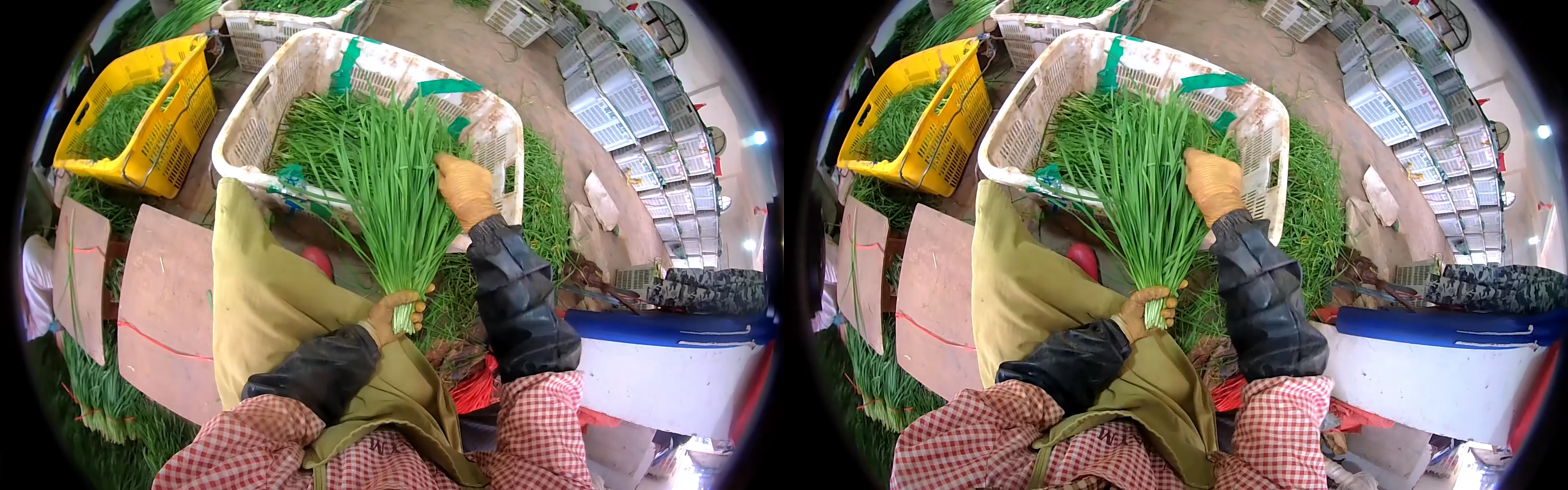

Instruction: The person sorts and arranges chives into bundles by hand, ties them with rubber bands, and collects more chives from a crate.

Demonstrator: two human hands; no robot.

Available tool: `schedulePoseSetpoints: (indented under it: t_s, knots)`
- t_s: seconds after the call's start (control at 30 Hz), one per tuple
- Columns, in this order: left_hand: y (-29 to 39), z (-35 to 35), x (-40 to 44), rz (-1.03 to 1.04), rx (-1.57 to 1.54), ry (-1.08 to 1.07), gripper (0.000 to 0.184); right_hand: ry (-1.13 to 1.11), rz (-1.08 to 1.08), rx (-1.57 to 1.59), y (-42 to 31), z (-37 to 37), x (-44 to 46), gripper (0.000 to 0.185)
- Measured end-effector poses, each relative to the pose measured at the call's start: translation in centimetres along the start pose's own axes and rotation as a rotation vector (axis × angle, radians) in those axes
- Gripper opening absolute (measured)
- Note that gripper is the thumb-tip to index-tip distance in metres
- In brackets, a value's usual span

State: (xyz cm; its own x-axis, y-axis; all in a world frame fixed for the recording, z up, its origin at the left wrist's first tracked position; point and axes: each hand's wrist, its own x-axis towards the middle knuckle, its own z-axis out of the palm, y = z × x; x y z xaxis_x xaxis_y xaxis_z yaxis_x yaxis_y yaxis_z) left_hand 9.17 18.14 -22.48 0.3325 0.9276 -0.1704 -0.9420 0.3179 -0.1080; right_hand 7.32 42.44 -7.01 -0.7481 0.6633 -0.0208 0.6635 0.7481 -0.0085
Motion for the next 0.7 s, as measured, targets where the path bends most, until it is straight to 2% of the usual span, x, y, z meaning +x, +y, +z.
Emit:
schedulePoseSetpoints:
  t_s: [0.07, 0.13, 0.2, 0.27, 0.33, 0.4, 0.43, 0.5, 0.53, 0.63, 0.67, 0.7]
  knots:
    - [0.0, -0.1, 0.0, -0.004, -0.005, -0.005, 0.057, -0.031, -0.035, -0.059, 0.5, 0.3, 0.8, 0.022]
    - [-0.1, -0.1, -0.1, -0.01, -0.013, -0.017, 0.057, 0.186, 0.213, -0.053, 3.2, 0.0, 1.5, 0.028]
    - [0.0, 0.1, -0.1, -0.021, -0.013, -0.017, 0.058, 0.272, 0.483, 0.017, 7.8, -1.5, 1.6, 0.043]
    - [0.0, 0.0, -0.1, -0.014, 0.002, -0.01, 0.058, 0.181, 0.459, -0.004, 9.5, -3.6, -0.2, 0.053]
    - [-0.1, 0.3, 0.0, -0.01, 0.014, -0.006, 0.057, 0.192, 0.445, -0.06, 7.3, -5.1, -2.1, 0.046]
    - [-0.1, 1.1, -0.2, 0.016, 0.057, 0.07, 0.053, 0.224, 0.206, 0.131, 3.3, -6.0, -3.6, 0.032]
    - [-0.1, 1.1, -0.2, 0.018, 0.056, 0.071, 0.053, 0.223, 0.204, 0.132, 1.9, -5.4, -3.6, 0.032]
    - [-0.2, 1.2, -0.4, 0.033, 0.072, 0.074, 0.053, 0.348, -0.08, 0.203, -0.6, -3.7, -3.4, 0.019]
    - [-0.2, 1.1, -0.5, 0.039, 0.074, 0.079, 0.053, 0.349, -0.084, 0.21, -1.5, -2.8, -3.1, 0.019]
    - [-0.4, 1.4, -0.6, 0.076, 0.148, 0.155, 0.048, 0.074, -0.056, -0.158, -2.5, 0.5, -0.5, 0.012]
    - [-0.4, 1.3, -0.7, 0.081, 0.15, 0.156, 0.048, 0.077, -0.06, -0.156, -2.1, 1.0, 0.3, 0.012]
    - [-0.4, 1.3, -0.7, 0.076, 0.166, 0.162, 0.049, 0.109, 0.058, -0.145, -1.0, 1.0, 1.0, 0.015]
